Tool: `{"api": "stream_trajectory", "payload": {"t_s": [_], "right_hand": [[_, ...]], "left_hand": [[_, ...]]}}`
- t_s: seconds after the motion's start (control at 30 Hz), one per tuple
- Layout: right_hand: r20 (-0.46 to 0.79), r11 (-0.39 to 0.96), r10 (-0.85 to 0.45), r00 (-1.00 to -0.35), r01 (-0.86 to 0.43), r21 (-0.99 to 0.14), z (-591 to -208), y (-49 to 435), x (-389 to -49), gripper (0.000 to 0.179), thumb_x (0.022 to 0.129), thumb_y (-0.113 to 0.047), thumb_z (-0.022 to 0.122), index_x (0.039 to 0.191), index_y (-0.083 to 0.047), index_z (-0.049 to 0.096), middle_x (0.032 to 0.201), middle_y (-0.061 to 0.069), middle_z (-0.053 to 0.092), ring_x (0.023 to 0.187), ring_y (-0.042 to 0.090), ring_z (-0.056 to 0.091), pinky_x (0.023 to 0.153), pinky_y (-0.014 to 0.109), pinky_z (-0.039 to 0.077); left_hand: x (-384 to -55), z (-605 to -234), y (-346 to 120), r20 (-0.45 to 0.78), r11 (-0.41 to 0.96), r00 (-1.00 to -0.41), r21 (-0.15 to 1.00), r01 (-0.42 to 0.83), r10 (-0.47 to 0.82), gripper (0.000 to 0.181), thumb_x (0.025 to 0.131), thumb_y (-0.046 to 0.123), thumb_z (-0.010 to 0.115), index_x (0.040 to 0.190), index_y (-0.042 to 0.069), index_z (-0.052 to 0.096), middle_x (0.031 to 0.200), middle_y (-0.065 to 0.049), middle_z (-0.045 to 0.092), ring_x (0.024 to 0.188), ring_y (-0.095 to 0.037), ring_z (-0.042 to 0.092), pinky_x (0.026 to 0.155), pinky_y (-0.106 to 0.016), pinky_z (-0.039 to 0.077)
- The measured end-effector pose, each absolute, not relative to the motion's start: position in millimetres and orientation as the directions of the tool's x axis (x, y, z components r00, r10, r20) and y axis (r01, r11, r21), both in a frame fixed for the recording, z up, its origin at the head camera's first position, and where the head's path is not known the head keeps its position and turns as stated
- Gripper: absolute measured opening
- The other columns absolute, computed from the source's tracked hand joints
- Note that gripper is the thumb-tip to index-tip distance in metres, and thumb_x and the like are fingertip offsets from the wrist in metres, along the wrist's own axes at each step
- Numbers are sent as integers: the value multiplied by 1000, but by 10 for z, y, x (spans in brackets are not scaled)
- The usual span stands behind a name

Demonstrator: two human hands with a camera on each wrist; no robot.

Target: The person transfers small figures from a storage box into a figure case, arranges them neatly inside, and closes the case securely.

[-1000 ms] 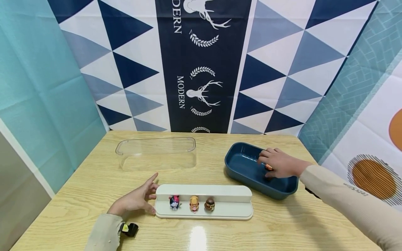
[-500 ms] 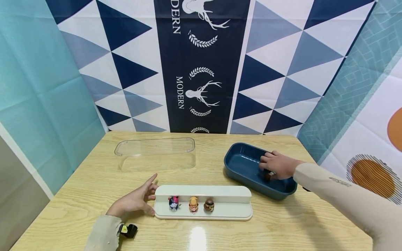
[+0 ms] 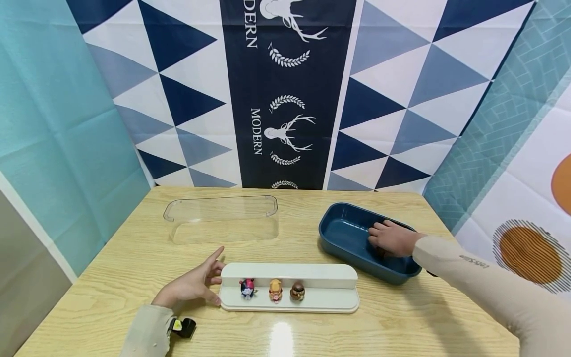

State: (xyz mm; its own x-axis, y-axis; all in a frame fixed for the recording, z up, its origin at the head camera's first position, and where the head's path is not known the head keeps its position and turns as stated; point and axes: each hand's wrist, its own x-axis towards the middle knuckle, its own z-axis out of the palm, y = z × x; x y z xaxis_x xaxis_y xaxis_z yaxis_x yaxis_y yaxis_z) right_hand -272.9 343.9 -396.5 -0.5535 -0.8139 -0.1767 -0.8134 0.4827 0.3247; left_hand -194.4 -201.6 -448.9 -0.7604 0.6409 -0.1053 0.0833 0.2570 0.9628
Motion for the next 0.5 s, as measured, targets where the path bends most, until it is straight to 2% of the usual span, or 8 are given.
{"api": "stream_trajectory", "payload": {"t_s": [0.17, 0.37, 0.5], "right_hand": [[-141, 519, -806, -575, -801, 298, -3901, 3451, -2740, 31, 75, -26, 86, 86, -19, 57, 87, -3, 47, 81, 17, 40, 65, 33, 38], [-109, 609, -770, -629, -774, 172, -3786, 3451, -2713, 27, 80, -20, 83, 88, -17, 58, 87, -5, 45, 81, 17, 39, 66, 36, 41], [-74, 640, -761, -645, -764, 77, -3745, 3468, -2691, 21, 83, -15, 80, 93, -13, 61, 88, -5, 49, 82, 17, 42, 67, 37, 44]], "left_hand": [[-1956, -4474, -2019, -100, 258, -761, 962, 91, 641, 129, 67, -20, 76, 151, -5, -21, 131, -26, 46, 125, -50, 47, 112, -58, 34], [-1946, -4471, -2017, -109, 266, -765, 960, 84, 634, 129, 67, -19, 76, 151, -4, -21, 131, -26, 47, 126, -51, 46, 113, -59, 31], [-1923, -4488, -2013, -116, 253, -761, 965, 65, 638, 130, 67, -20, 75, 151, -3, -22, 134, -28, 44, 127, -52, 44, 112, -58, 33]]}}
